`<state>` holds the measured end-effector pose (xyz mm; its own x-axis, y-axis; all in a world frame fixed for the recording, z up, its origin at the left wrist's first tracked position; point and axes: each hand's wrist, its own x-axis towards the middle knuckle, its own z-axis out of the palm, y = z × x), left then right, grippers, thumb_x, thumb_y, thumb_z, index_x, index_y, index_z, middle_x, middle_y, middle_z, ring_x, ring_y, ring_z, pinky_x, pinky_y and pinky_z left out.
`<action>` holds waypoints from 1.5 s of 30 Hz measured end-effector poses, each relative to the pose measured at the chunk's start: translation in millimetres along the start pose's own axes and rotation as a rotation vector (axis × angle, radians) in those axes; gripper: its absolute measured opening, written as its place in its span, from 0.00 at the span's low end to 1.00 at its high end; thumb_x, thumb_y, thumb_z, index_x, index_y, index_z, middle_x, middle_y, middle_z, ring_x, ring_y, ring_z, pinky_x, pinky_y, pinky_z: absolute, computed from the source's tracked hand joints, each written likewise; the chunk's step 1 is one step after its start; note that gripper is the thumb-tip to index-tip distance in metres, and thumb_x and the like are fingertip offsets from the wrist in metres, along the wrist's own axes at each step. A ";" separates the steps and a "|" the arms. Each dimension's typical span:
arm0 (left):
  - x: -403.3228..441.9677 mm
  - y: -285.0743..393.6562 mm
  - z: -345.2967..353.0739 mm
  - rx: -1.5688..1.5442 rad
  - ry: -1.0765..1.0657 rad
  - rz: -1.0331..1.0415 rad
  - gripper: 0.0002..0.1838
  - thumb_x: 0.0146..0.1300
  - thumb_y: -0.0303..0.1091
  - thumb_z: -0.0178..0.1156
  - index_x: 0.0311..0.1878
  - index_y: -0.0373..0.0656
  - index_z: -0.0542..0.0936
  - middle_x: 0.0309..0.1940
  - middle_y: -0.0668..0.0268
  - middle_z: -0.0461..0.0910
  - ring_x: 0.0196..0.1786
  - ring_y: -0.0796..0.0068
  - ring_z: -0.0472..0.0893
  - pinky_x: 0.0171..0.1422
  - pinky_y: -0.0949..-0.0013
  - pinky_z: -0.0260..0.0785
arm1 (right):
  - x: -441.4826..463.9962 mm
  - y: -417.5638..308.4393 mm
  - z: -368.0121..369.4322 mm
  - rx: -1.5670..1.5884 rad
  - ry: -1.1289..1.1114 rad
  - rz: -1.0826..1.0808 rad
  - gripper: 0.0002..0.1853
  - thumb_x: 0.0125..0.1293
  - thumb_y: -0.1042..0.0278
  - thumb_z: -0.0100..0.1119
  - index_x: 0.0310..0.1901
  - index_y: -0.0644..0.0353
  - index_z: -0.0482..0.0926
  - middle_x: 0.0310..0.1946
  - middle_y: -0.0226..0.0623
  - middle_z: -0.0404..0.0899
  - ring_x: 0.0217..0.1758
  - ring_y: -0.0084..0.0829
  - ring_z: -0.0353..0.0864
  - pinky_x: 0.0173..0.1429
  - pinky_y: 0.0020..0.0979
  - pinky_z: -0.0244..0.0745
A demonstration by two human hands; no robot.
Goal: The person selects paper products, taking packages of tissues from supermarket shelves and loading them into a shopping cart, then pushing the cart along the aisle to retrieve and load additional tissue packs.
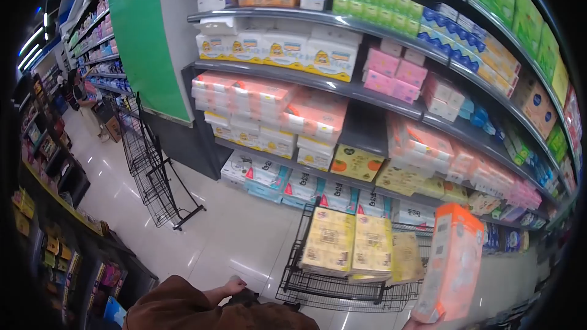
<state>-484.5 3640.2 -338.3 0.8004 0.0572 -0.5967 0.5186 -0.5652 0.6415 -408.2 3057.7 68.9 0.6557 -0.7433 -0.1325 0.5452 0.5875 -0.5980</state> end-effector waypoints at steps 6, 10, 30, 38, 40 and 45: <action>-8.7 -101.6 -65.8 -0.054 -0.088 -0.309 0.21 0.61 0.39 0.55 0.55 0.44 0.82 0.37 0.58 0.85 0.32 0.68 0.84 0.34 0.63 0.79 | -39.5 72.8 57.3 -0.053 -0.097 0.124 0.36 0.68 0.43 0.50 0.68 0.65 0.65 0.67 0.48 0.69 0.71 0.48 0.68 0.71 0.53 0.67; 12.8 -178.6 -111.0 -0.087 0.047 -0.301 0.18 0.64 0.41 0.51 0.43 0.38 0.84 0.30 0.56 0.85 0.28 0.63 0.84 0.31 0.58 0.79 | -102.9 136.4 139.8 -0.054 -0.233 0.210 0.37 0.66 0.44 0.50 0.68 0.64 0.65 0.68 0.48 0.69 0.71 0.49 0.67 0.72 0.54 0.65; -41.0 -229.6 -172.2 -0.518 0.058 -0.699 0.17 0.67 0.36 0.54 0.54 0.38 0.79 0.41 0.55 0.82 0.39 0.59 0.84 0.40 0.56 0.78 | -120.7 537.0 346.8 -0.138 -0.350 0.333 0.27 0.67 0.50 0.59 0.61 0.59 0.70 0.57 0.37 0.76 0.61 0.34 0.76 0.65 0.39 0.73; 105.7 -147.6 -276.4 -0.908 0.276 -0.608 0.20 0.72 0.36 0.51 0.64 0.39 0.73 0.54 0.58 0.80 0.47 0.62 0.82 0.46 0.61 0.78 | -64.2 665.0 473.7 -0.260 -0.388 0.517 0.34 0.67 0.44 0.62 0.64 0.61 0.66 0.55 0.36 0.76 0.55 0.32 0.81 0.60 0.38 0.77; 142.8 -103.5 -305.8 -0.904 0.316 -0.511 0.20 0.72 0.35 0.51 0.64 0.40 0.72 0.56 0.58 0.79 0.49 0.63 0.82 0.48 0.61 0.77 | -14.9 731.3 476.9 -0.487 -0.382 0.661 0.41 0.64 0.34 0.59 0.65 0.62 0.67 0.54 0.38 0.78 0.51 0.31 0.81 0.55 0.33 0.77; 215.6 -26.7 -372.5 -0.733 0.121 -0.298 0.21 0.70 0.36 0.53 0.64 0.42 0.71 0.56 0.56 0.78 0.50 0.61 0.82 0.50 0.60 0.77 | 15.7 708.0 519.5 -0.434 -0.677 1.259 0.39 0.60 0.28 0.58 0.57 0.59 0.76 0.43 0.32 0.83 0.43 0.27 0.83 0.47 0.32 0.79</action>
<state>-213.8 3974.2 -304.5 0.6026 0.2333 -0.7632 0.7474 0.1702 0.6422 259.4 3628.2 54.1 0.7439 0.5224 -0.4168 -0.6613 0.4853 -0.5720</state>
